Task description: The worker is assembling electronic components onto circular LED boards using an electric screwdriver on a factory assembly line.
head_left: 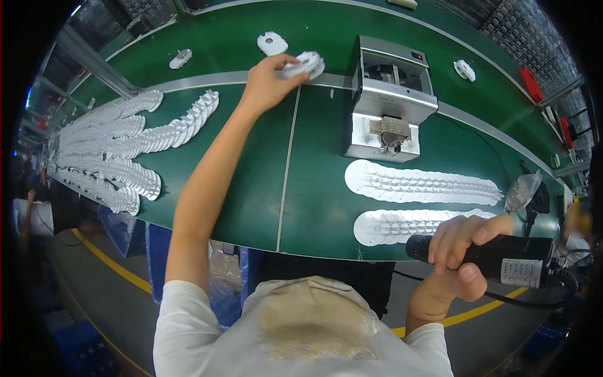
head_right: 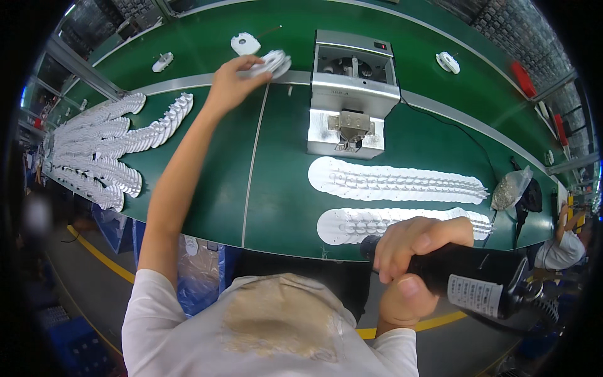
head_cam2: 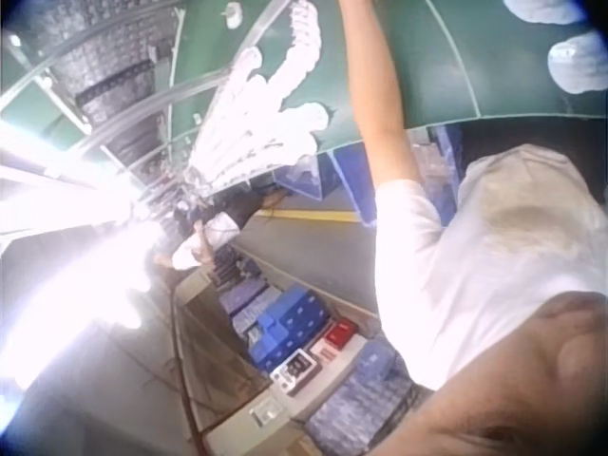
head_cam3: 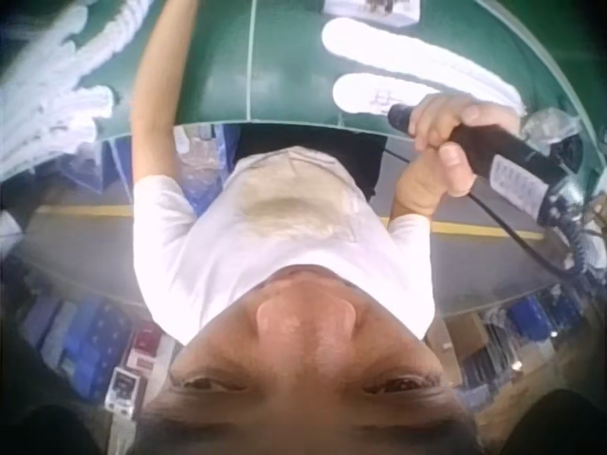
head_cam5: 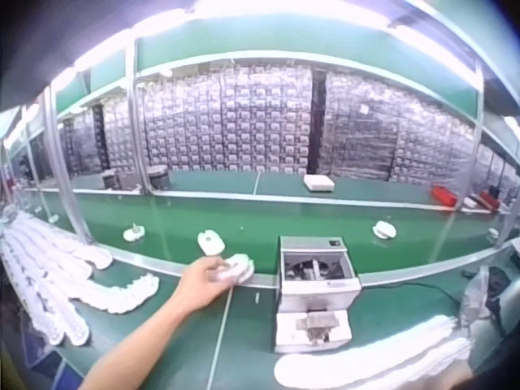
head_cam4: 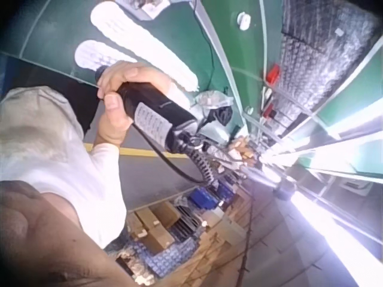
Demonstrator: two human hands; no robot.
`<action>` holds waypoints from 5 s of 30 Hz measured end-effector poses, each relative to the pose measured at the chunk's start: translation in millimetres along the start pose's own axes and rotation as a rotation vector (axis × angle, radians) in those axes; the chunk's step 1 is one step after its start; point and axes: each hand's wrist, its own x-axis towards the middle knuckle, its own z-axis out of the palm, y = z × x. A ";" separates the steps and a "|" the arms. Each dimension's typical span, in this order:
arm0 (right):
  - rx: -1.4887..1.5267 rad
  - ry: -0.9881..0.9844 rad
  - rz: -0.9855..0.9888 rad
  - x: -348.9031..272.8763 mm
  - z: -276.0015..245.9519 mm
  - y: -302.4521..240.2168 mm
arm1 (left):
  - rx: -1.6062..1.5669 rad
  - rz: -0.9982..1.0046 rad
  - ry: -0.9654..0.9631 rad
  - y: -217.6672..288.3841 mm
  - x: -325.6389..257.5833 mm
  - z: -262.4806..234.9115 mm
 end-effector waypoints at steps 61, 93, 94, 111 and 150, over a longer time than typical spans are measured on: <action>-0.174 -0.375 0.010 -9.6 -46.3 -36.6 | -0.197 0.506 -0.451 143.1 -194.1 36.5; -0.180 -0.444 0.028 -5.2 -41.6 -35.6 | -0.289 0.458 -0.479 137.3 -197.7 54.0; -0.180 -0.444 0.028 -5.2 -41.7 -36.1 | -0.289 0.457 -0.479 136.7 -196.4 53.2; -0.124 -0.337 -0.038 -3.4 -32.3 -23.4 | -0.245 0.542 -0.543 134.1 -188.7 51.5; -0.208 -0.079 0.045 45.8 17.5 30.9 | -0.404 0.598 -0.525 98.1 -170.8 37.1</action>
